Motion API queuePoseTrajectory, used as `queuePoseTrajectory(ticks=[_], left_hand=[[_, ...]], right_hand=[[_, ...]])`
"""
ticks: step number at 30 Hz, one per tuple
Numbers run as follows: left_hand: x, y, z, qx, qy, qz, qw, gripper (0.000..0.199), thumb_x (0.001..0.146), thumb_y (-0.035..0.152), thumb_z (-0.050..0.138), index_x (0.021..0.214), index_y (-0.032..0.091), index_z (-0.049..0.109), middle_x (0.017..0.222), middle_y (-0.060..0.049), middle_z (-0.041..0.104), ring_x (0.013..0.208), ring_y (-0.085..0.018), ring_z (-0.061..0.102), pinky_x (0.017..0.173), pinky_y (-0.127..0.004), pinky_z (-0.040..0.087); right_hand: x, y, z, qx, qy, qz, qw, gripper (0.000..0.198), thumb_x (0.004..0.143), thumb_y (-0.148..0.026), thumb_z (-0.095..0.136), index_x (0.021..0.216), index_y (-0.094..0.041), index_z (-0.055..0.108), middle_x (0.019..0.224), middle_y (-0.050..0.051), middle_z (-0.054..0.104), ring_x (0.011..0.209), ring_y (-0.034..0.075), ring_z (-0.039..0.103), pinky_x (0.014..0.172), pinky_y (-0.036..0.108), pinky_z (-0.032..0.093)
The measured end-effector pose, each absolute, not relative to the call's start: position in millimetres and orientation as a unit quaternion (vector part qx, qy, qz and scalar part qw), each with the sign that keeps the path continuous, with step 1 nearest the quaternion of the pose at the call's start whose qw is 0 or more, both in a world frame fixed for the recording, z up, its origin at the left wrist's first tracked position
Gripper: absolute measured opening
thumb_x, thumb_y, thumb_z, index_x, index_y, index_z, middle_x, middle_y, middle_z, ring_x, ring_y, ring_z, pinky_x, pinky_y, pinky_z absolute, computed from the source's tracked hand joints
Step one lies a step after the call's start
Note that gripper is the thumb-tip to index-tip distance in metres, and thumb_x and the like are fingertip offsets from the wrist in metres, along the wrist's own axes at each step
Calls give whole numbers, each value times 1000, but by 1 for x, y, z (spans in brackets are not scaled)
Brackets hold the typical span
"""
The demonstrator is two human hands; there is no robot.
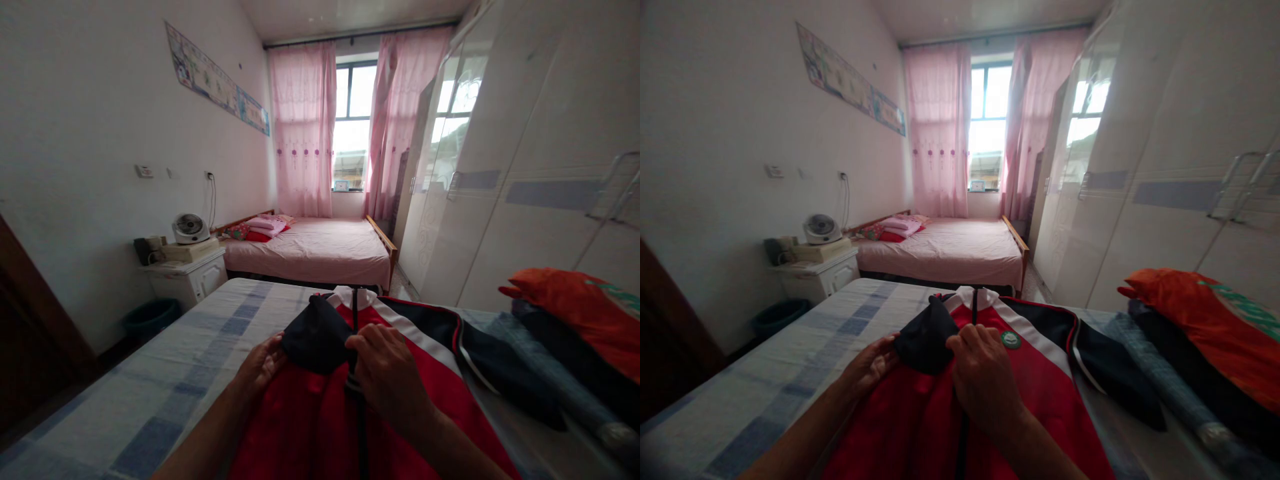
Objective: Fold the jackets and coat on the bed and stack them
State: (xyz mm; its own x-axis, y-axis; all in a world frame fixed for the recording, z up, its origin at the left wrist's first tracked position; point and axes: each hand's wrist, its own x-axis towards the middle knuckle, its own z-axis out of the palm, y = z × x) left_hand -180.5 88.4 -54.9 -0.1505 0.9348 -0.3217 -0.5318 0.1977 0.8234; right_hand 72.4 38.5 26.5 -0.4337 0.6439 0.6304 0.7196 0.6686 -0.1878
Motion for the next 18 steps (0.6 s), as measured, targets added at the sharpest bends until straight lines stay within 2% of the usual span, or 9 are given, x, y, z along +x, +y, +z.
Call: queuePoseTrajectory(ticks=[2,4,6,8,12,13,15,17,18], left_hand=[[-182,89,-57,188,469,603,617,16,80,1,47,87,14,54,72,-2,66,61,-10,65,60,-20,55],[-183,89,-58,177,469,603,620,17,80,1,47,88,14,54,71,-2,65,59,-11,65,57,-21,55],[-184,90,-58,177,468,601,623,18,79,2,49,91,14,55,72,-2,66,59,-12,65,58,-22,55],[-185,91,-59,187,470,594,626,21,78,3,51,94,15,56,73,-2,66,61,-13,66,59,-23,55],[-183,91,-59,220,489,567,625,25,74,4,56,97,14,58,74,-5,67,63,-15,66,62,-25,55],[-181,91,-58,229,496,562,621,25,73,4,57,97,14,59,73,-5,67,63,-15,66,61,-25,55],[-178,93,-58,248,511,556,607,25,73,5,58,96,13,60,73,-5,67,63,-14,65,63,-25,54],[-177,97,-59,267,529,559,580,23,75,5,55,96,13,59,74,-5,68,64,-13,65,66,-25,54],[-177,99,-59,277,542,562,560,23,76,5,53,97,13,59,74,-4,68,65,-12,65,67,-24,54]], right_hand=[[81,38,15,-423,-840,-14,340,19,82,-12,45,90,-22,60,87,3,58,83,20,51,80,37,38],[94,43,-3,-471,-813,22,340,21,84,-18,43,98,-21,59,97,6,60,93,22,53,85,39,40],[108,53,-21,-532,-776,64,334,33,85,-22,39,113,-17,56,114,11,57,110,25,50,95,43,38],[122,66,-36,-567,-750,161,302,47,82,-22,37,127,-11,47,129,15,50,123,25,42,104,44,32],[136,87,-49,-517,-722,367,278,71,66,-19,42,136,-8,36,142,12,39,132,20,33,111,36,23],[135,91,-49,-498,-709,407,291,73,65,-20,44,137,-9,36,143,12,39,130,20,36,110,34,25],[130,97,-44,-471,-676,474,311,72,64,-23,51,134,-12,41,135,12,47,118,21,49,99,33,38],[123,100,-36,-459,-658,511,308,64,60,-26,60,122,-13,53,110,10,62,90,18,61,76,29,48],[120,99,-31,-458,-652,521,307,57,60,-28,63,115,-13,57,94,6,65,75,15,60,65,26,47]])
